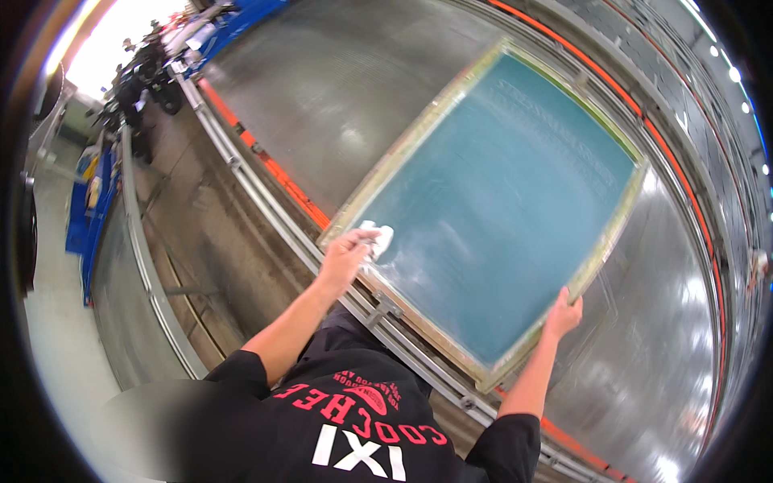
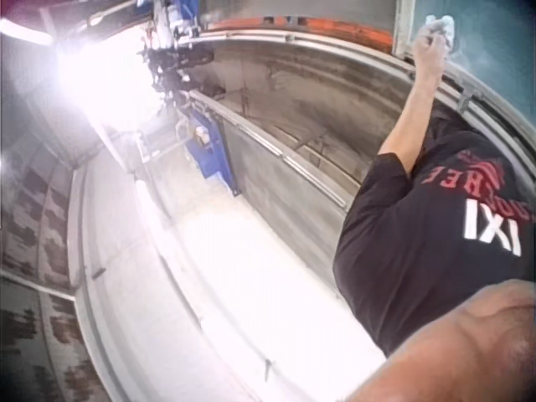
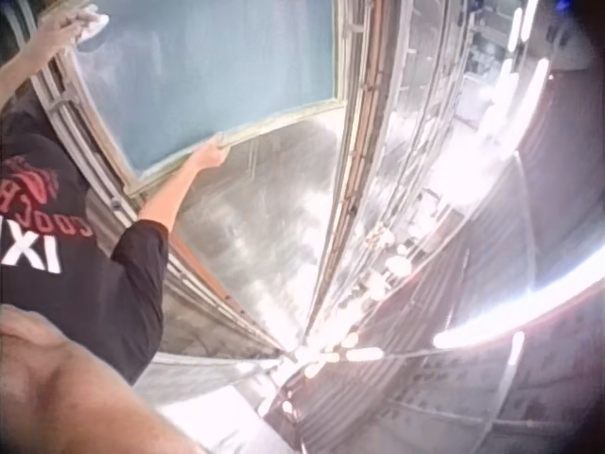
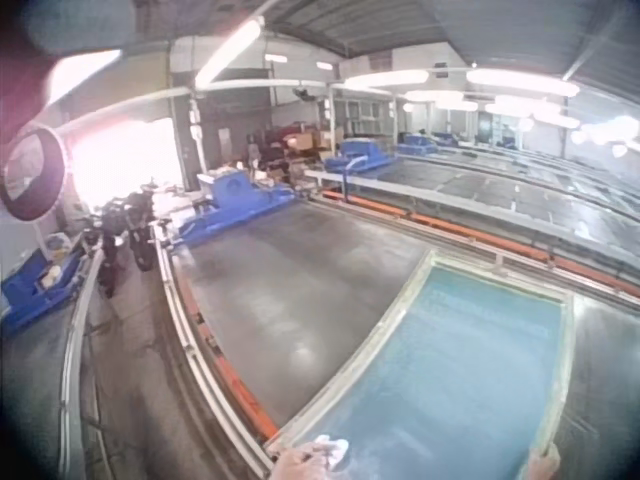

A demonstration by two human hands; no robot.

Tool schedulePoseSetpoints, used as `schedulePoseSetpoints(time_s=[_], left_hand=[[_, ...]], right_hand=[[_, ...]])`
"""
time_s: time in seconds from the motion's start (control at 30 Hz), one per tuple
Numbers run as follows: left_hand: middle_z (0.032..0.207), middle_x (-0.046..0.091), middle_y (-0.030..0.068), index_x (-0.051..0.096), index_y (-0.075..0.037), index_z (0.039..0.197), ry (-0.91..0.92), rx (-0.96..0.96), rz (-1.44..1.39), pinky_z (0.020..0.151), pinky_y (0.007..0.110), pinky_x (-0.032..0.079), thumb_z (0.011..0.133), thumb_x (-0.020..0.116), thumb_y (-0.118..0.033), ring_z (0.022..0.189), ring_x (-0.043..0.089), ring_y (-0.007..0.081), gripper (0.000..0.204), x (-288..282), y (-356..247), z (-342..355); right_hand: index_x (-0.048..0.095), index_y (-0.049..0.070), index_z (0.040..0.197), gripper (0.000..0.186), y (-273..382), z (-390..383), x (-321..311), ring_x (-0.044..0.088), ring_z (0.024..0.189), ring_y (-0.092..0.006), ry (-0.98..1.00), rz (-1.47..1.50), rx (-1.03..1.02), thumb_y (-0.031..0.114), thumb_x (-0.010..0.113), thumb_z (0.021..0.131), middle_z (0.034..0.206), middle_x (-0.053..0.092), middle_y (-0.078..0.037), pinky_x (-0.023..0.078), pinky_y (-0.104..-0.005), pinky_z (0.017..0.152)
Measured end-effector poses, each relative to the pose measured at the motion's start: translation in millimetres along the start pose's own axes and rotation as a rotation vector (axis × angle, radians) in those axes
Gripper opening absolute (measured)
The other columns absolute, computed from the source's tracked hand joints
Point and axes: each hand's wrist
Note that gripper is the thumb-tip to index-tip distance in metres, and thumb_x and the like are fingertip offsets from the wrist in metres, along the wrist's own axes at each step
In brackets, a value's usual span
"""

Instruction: The person wipes a large rectangular screen with a white cloth, repeatedly rubbing the surface in circular and back-and-forth motions. They occasionally reposition the screen on the metal table and continue wiping different areas.

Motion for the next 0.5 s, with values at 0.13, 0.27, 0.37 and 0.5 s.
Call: schedulePoseSetpoints(time_s=[0.13, 0.27, 0.37, 0.5], left_hand=[[0.107, 0.071, 0.0045, 0.067, 0.003, 0.127, -0.038, -0.014, 0.040, 0.079, 0.023, 0.049, 0.095, 0.053, 0.005, 0.088, 0.062, 0.0073, 0.035, -56.7, -52.7, 14.9], [0.108, 0.070, 0.0047, 0.068, 0.003, 0.125, -0.041, -0.012, 0.084, 0.079, 0.024, 0.050, 0.096, 0.054, 0.005, 0.089, 0.061, 0.0074, 0.033, -66.5, -95.0, 26.7], [0.112, 0.070, 0.0046, 0.069, 0.002, 0.125, 0.006, 0.039, 0.170, 0.082, 0.023, 0.050, 0.096, 0.056, 0.005, 0.093, 0.062, 0.0068, 0.031, -75.3, -97.9, 42.3], [0.124, 0.071, 0.0117, 0.070, 0.000, 0.124, 0.085, 0.207, 0.586, 0.099, 0.030, 0.050, 0.097, 0.060, -0.001, 0.111, 0.067, 0.0170, 0.029, -74.7, -86.6, 55.2]], right_hand=[[0.072, -0.003, 0.111, 0.043, 33.2, -12.9, 25.5, 0.069, 0.098, -0.0432, 0.026, -0.135, 0.017, 0.035, 0.069, 0.092, 0.105, 0.073, -0.024, 0.053, -0.0488, 0.087], [0.070, -0.003, 0.113, 0.045, 43.8, -7.5, 24.4, 0.068, 0.101, -0.0431, -0.036, -0.152, 0.047, 0.036, 0.069, 0.092, 0.108, 0.072, -0.025, 0.051, -0.0485, 0.090], [0.069, -0.003, 0.116, 0.047, 49.4, -13.5, 25.7, 0.067, 0.104, -0.0427, -0.025, -0.141, 0.098, 0.037, 0.070, 0.092, 0.111, 0.071, -0.025, 0.050, -0.0480, 0.092], [0.067, -0.005, 0.122, 0.051, 62.5, -21.0, 30.6, 0.063, 0.108, -0.0396, -0.008, -0.195, 0.127, 0.037, 0.070, 0.093, 0.112, 0.067, -0.022, 0.049, -0.0467, 0.094]])
Point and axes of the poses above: each hand's wrist, its own z-axis towards the middle knuckle, its own x-axis out of the palm, y = z × x
